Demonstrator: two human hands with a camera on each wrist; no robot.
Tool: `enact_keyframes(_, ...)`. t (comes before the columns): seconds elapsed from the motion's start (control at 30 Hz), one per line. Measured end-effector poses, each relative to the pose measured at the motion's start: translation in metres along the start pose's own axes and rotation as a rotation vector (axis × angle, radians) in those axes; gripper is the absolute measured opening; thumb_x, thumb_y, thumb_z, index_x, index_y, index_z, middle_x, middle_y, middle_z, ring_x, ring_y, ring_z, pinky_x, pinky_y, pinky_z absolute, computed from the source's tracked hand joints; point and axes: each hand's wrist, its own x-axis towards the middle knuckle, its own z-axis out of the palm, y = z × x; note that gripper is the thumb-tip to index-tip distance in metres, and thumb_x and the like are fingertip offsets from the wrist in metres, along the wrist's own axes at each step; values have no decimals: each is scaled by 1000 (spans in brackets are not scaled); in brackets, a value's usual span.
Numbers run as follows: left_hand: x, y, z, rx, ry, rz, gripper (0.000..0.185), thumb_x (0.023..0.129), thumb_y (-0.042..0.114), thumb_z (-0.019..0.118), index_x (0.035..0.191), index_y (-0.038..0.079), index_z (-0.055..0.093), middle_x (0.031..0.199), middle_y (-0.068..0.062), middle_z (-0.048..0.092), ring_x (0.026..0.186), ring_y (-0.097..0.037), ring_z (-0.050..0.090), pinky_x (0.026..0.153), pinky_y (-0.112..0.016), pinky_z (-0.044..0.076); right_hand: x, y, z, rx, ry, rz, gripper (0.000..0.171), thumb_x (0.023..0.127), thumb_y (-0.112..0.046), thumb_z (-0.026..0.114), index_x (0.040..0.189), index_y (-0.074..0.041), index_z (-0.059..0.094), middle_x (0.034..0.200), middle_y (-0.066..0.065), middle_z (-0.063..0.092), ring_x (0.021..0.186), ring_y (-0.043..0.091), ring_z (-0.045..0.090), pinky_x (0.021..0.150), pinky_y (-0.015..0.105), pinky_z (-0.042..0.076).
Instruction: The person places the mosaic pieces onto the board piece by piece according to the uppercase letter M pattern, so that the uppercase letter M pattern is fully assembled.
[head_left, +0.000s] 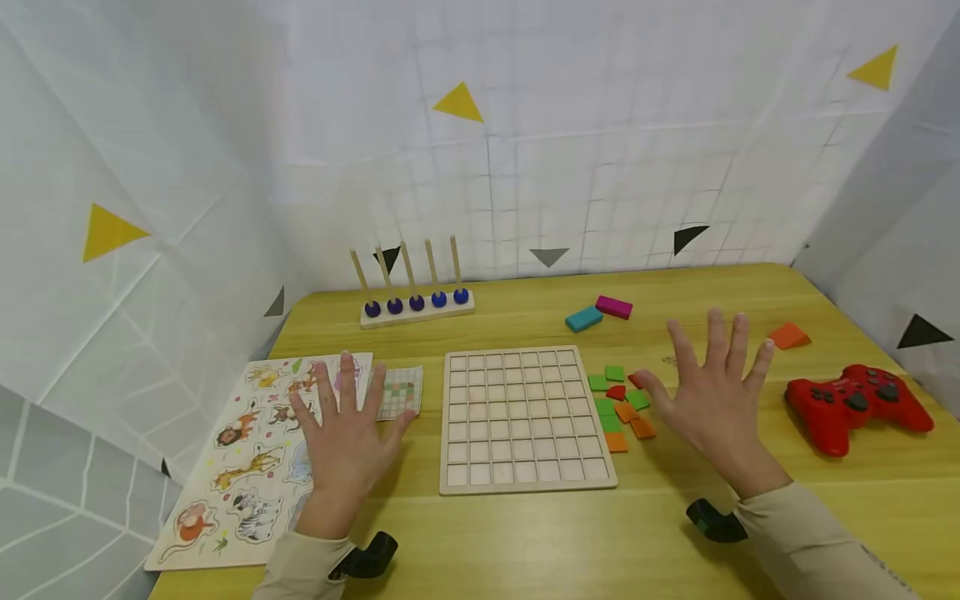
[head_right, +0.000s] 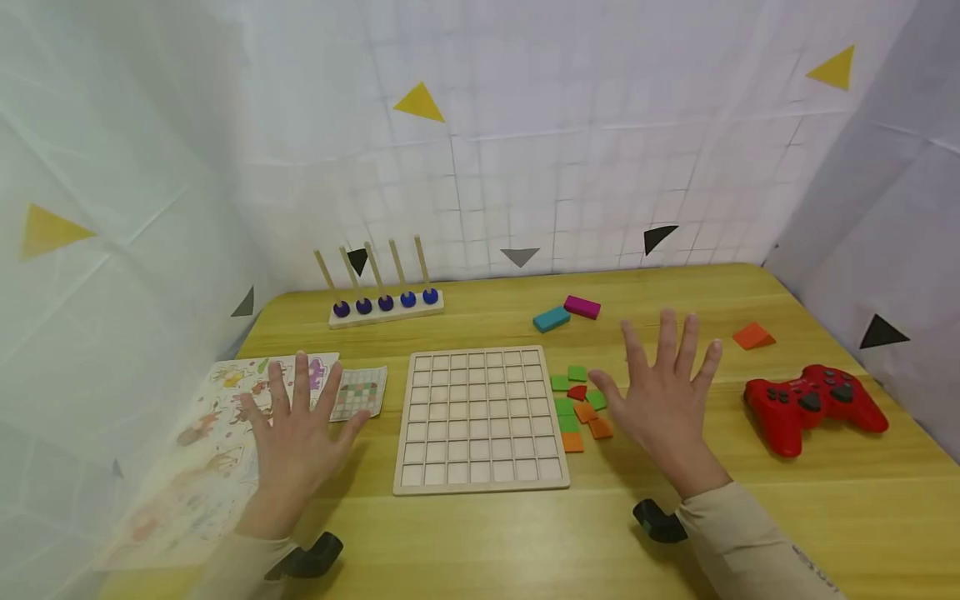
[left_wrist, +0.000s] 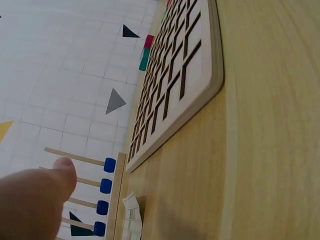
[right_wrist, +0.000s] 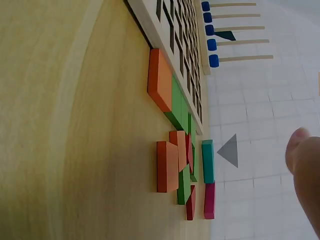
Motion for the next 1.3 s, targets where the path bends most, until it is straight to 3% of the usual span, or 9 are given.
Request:
enact_keyframes(0.07, 0, 0, 1, -42, 8, 26, 80, 92, 68, 46, 157, 25, 26, 167, -16, 4, 153, -45, -3, 116, -72, -3, 0, 0, 0, 38, 23, 12, 82, 91, -59, 56, 154, -15, 28, 163, 25, -3, 150, 45, -18, 112, 71, -18)
enact_keyframes(0.17, 1, 1, 4, -162, 39, 105, 72, 93, 57, 56, 152, 18, 40, 163, -21, 19, 149, -47, 20, 117, -69, 16, 0, 1, 1, 87, 77, 6, 66, 92, -42, 65, 145, -10, 42, 158, 29, 15, 151, 48, -6, 115, 71, -11)
enact_keyframes(0.3, 1, 1, 10, -358, 113, 261, 55, 87, 36, 73, 134, 9, 61, 146, -24, 49, 127, -47, 52, 103, -62, 43, 0, 3, 3, 124, 119, -20, 39, 89, -20, 68, 123, -3, 60, 145, 31, 35, 146, 50, 13, 117, 70, 0)
enact_keyframes(0.37, 2, 2, 12, -422, 117, 328, 49, 83, 30, 78, 126, 7, 66, 135, -22, 59, 119, -44, 57, 97, -58, 49, 1, 5, 3, 131, 106, -25, 32, 88, -17, 67, 116, -1, 65, 140, 32, 40, 143, 52, 20, 116, 71, 4)
enact_keyframes(0.5, 2, 5, 14, -449, -7, 426, 42, 82, 27, 78, 119, 8, 70, 125, -16, 65, 117, -38, 59, 97, -55, 49, 4, 8, 3, 102, 22, -21, 31, 89, -20, 67, 113, -1, 69, 134, 33, 47, 133, 54, 32, 111, 72, 17)
enact_keyframes(0.6, 1, 7, 15, -419, -129, 479, 43, 85, 33, 75, 120, 10, 70, 131, -13, 64, 121, -36, 57, 101, -55, 47, 7, 9, 4, 71, -52, -20, 30, 90, -22, 68, 111, -1, 71, 130, 33, 53, 123, 54, 41, 104, 71, 29)
enact_keyframes(0.7, 0, 8, 18, -389, -188, 518, 47, 86, 41, 72, 123, 12, 69, 137, -12, 61, 125, -35, 56, 103, -54, 46, 12, 8, 6, 45, -125, -35, 28, 91, -23, 68, 108, -2, 74, 126, 32, 59, 120, 51, 48, 100, 70, 36)
enact_keyframes(1.0, -7, 9, 24, -321, -172, 611, 51, 84, 52, 70, 122, 18, 70, 136, -7, 63, 118, -30, 59, 96, -47, 48, 26, -10, 18, 95, -275, -145, 19, 88, -24, 73, 97, -9, 79, 130, 29, 59, 124, 49, 47, 98, 70, 38)
enact_keyframes(1.3, -8, 9, 25, -324, -234, 602, 57, 81, 54, 73, 126, 20, 67, 140, -5, 60, 123, -31, 56, 100, -50, 45, 28, -14, 30, 100, -304, -174, 18, 85, -24, 77, 94, -8, 79, 119, 27, 63, 113, 48, 52, 90, 64, 45)
